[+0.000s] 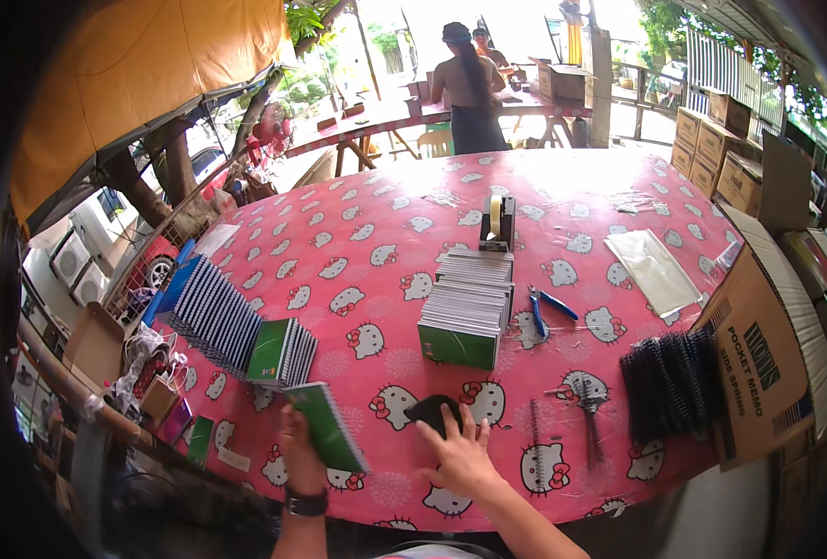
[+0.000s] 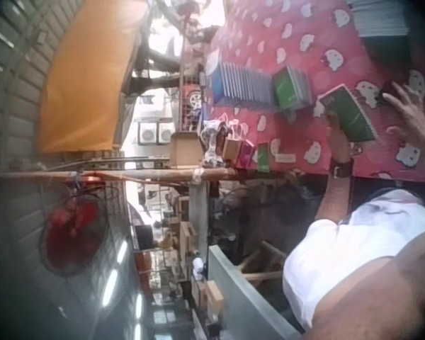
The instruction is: The person assembles small green and white notepads by hand. They insert a black plastic spiral binding through the pre-punched holes of a stack of pages and then place the completed notepad onto a growing stack.
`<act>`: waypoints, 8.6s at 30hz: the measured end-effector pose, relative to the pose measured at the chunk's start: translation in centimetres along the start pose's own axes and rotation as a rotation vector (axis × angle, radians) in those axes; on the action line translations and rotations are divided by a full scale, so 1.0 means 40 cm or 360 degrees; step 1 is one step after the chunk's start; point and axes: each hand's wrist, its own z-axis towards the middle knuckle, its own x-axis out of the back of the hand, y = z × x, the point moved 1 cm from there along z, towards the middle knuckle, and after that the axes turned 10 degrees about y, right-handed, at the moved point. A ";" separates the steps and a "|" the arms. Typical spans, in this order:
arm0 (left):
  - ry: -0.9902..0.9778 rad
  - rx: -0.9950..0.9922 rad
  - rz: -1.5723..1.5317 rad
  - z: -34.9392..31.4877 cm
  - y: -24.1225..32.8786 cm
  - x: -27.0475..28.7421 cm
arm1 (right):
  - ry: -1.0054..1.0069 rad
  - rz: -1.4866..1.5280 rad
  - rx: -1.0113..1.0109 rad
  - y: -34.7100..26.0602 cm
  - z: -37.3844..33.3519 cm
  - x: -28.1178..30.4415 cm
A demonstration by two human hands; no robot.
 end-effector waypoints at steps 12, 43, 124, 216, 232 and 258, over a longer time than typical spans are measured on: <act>0.0342 -0.0538 0.0687 0.212 0.107 0.182 | 0.0645 0.0456 -0.0061 0.068 0.020 -0.014; -0.0184 -0.0013 0.2787 0.529 0.095 0.052 | 0.0982 0.0593 -0.0222 0.098 -0.016 0.026; -0.1303 -0.1513 0.0928 0.030 -0.145 -0.201 | -0.0074 0.1051 -0.0637 0.087 0.039 0.159; -0.1544 -0.1282 0.1055 0.055 -0.152 -0.172 | -0.0130 0.2238 -0.0258 0.119 0.059 0.123; -0.1289 -0.0912 0.0786 0.166 -0.131 -0.149 | 0.0027 0.2161 -0.0368 0.135 0.076 0.083; -0.1389 -0.0574 0.0776 0.136 -0.143 -0.160 | 0.0033 0.1145 -0.0505 0.123 0.132 0.062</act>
